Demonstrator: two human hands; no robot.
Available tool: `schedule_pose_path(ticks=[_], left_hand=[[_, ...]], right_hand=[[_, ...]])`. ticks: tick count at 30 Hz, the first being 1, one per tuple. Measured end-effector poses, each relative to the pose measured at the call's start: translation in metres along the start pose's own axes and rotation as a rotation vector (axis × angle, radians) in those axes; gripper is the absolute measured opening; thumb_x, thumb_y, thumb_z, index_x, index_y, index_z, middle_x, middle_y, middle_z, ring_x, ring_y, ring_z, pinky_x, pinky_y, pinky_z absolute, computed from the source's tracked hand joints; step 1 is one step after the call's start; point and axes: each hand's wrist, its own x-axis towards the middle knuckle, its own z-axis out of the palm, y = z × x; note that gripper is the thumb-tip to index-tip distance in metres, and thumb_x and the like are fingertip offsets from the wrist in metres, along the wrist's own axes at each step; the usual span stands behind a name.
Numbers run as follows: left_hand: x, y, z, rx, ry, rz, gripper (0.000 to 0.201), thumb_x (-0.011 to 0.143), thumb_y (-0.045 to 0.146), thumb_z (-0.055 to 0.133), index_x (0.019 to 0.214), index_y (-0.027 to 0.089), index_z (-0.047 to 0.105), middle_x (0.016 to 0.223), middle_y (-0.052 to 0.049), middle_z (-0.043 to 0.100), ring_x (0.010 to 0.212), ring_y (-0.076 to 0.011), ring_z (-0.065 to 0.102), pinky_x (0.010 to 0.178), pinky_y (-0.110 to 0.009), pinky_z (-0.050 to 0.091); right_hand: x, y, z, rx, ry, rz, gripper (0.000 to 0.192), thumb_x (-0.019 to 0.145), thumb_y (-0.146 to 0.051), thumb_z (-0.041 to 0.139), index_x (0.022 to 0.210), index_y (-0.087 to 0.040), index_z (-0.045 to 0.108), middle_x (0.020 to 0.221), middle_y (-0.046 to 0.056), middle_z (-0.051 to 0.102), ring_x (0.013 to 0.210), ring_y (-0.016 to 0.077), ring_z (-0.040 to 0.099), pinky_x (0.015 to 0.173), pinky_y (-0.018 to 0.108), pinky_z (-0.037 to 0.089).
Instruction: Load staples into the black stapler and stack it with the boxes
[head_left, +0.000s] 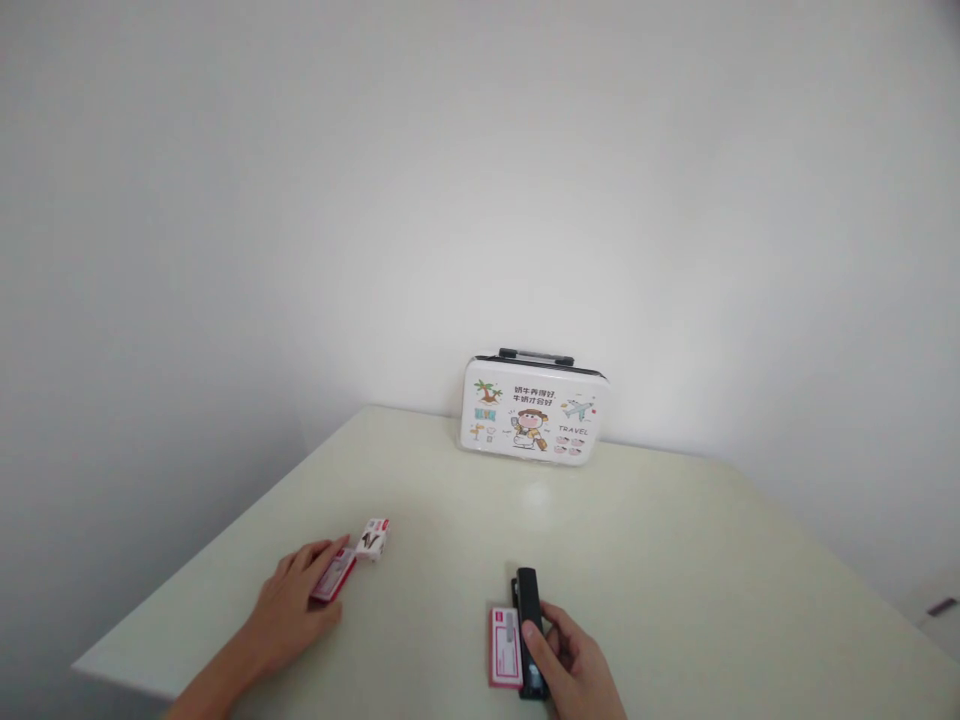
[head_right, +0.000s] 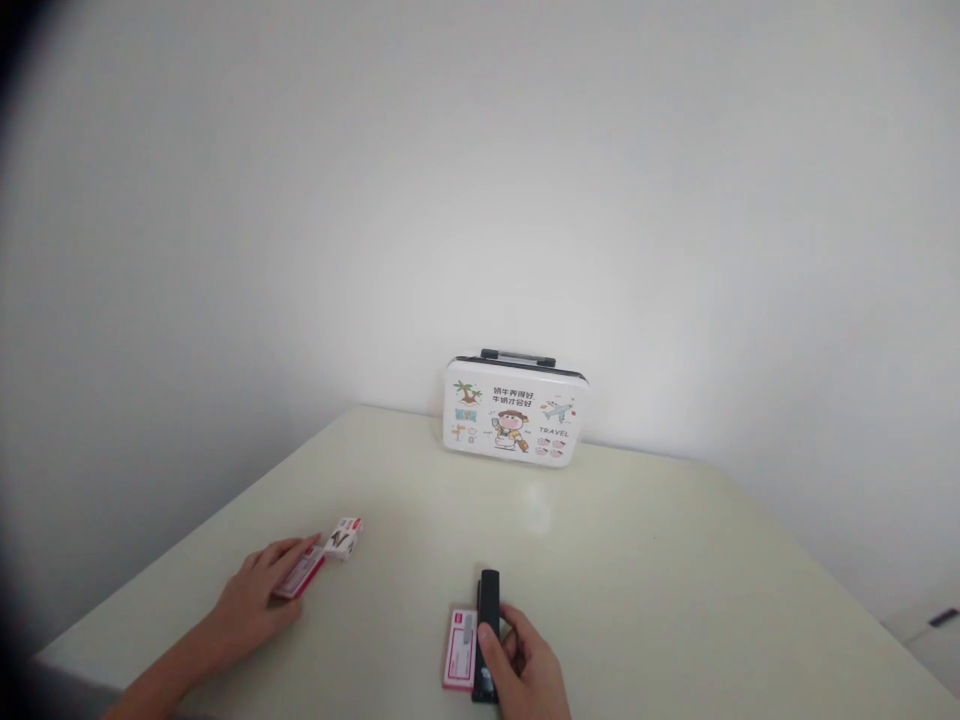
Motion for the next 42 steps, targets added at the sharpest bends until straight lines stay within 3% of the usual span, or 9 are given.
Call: schedule_pose_path(ticks=[6,16,20,26,29,30,34,37,42], left_hand=[[-0.051,0.017,0.008,-0.121,-0.184,0.073,0.066,0.08,0.054,0.065,0.142,0.035,0.053,0.132,-0.005,0.06,0.124,-0.0312,0.054,0.109,-0.042,0.042],[-0.047,0.187,0.04,-0.338,-0.23,0.32,0.067,0.063,0.04,0.087,0.125,0.031,0.063,0.128,-0.006,0.065,0.119,-0.0309,0.055,0.107,-0.044,0.041],[-0.044,0.221,0.055,-0.337,-0.305,0.411,0.065,0.052,0.039,0.095,0.109,0.027,0.068,0.113,-0.004,0.069,0.107,-0.0279,0.058,0.095,-0.037,0.045],[-0.032,0.201,0.065,-0.319,-0.246,0.459,0.085,0.062,0.062,0.086,0.135,0.028,0.058,0.132,-0.009,0.063,0.121,-0.0312,0.055,0.106,-0.043,0.042],[-0.008,0.16,0.039,-0.202,0.023,0.202,0.047,0.097,0.059,0.046,0.128,0.028,0.062,0.123,-0.006,0.066,0.117,-0.0235,0.059,0.105,-0.038,0.043],[0.001,0.144,0.027,-0.169,0.08,0.109,0.049,0.102,0.054,0.033,0.127,0.024,0.062,0.121,-0.008,0.066,0.115,-0.0241,0.059,0.106,-0.04,0.042],[0.022,0.103,-0.007,-0.099,0.092,-0.046,0.051,0.102,0.048,0.029,0.124,0.016,0.062,0.11,-0.013,0.07,0.105,-0.0302,0.065,0.097,-0.044,0.044],[0.021,0.114,0.004,-0.081,0.006,-0.039,0.045,0.102,0.047,0.031,0.116,0.021,0.065,0.101,-0.009,0.075,0.097,-0.0283,0.069,0.087,-0.037,0.046],[0.008,0.177,0.05,-0.083,-0.14,0.055,0.042,0.104,0.045,0.028,0.117,0.026,0.062,0.094,-0.005,0.077,0.09,-0.0237,0.072,0.08,-0.031,0.044]], right_hand=[[-0.004,-0.005,0.002,0.001,0.018,0.026,0.076,0.079,-0.078,0.059,0.117,-0.013,0.071,0.06,-0.006,0.041,0.052,0.0133,0.039,0.049,0.027,0.032],[-0.006,-0.014,-0.006,-0.076,-0.066,0.004,0.066,0.089,-0.069,0.057,0.123,-0.013,0.068,0.064,-0.005,0.045,0.059,0.015,0.046,0.054,0.026,0.035],[-0.006,-0.013,-0.007,-0.092,-0.084,-0.03,0.059,0.09,-0.067,0.056,0.11,-0.014,0.071,0.063,-0.005,0.044,0.059,0.0146,0.044,0.055,0.025,0.034],[-0.009,-0.017,-0.006,-0.054,-0.049,-0.038,0.059,0.09,-0.067,0.057,0.113,-0.015,0.071,0.065,-0.004,0.05,0.062,0.0159,0.047,0.058,0.026,0.038],[-0.011,-0.015,-0.007,-0.012,-0.012,-0.006,0.066,0.089,-0.069,0.056,0.125,-0.014,0.066,0.068,-0.003,0.052,0.064,0.0167,0.049,0.059,0.027,0.04],[-0.012,-0.012,-0.008,0.004,0.005,0.004,0.069,0.088,-0.069,0.057,0.128,-0.013,0.065,0.068,-0.003,0.053,0.063,0.0166,0.049,0.059,0.027,0.04],[-0.019,0.006,-0.012,-0.006,0.02,0.02,0.09,0.073,-0.069,0.071,0.138,-0.007,0.058,0.064,-0.005,0.051,0.056,0.0142,0.045,0.053,0.026,0.036],[-0.023,0.014,-0.015,-0.07,-0.059,0.047,0.105,0.062,-0.061,0.08,0.146,-0.006,0.05,0.06,-0.006,0.05,0.052,0.0126,0.041,0.05,0.025,0.031],[-0.023,-0.004,-0.018,-0.254,-0.183,0.026,0.096,0.062,-0.042,0.08,0.149,-0.017,0.05,0.061,-0.005,0.058,0.055,0.015,0.049,0.052,0.024,0.033]])
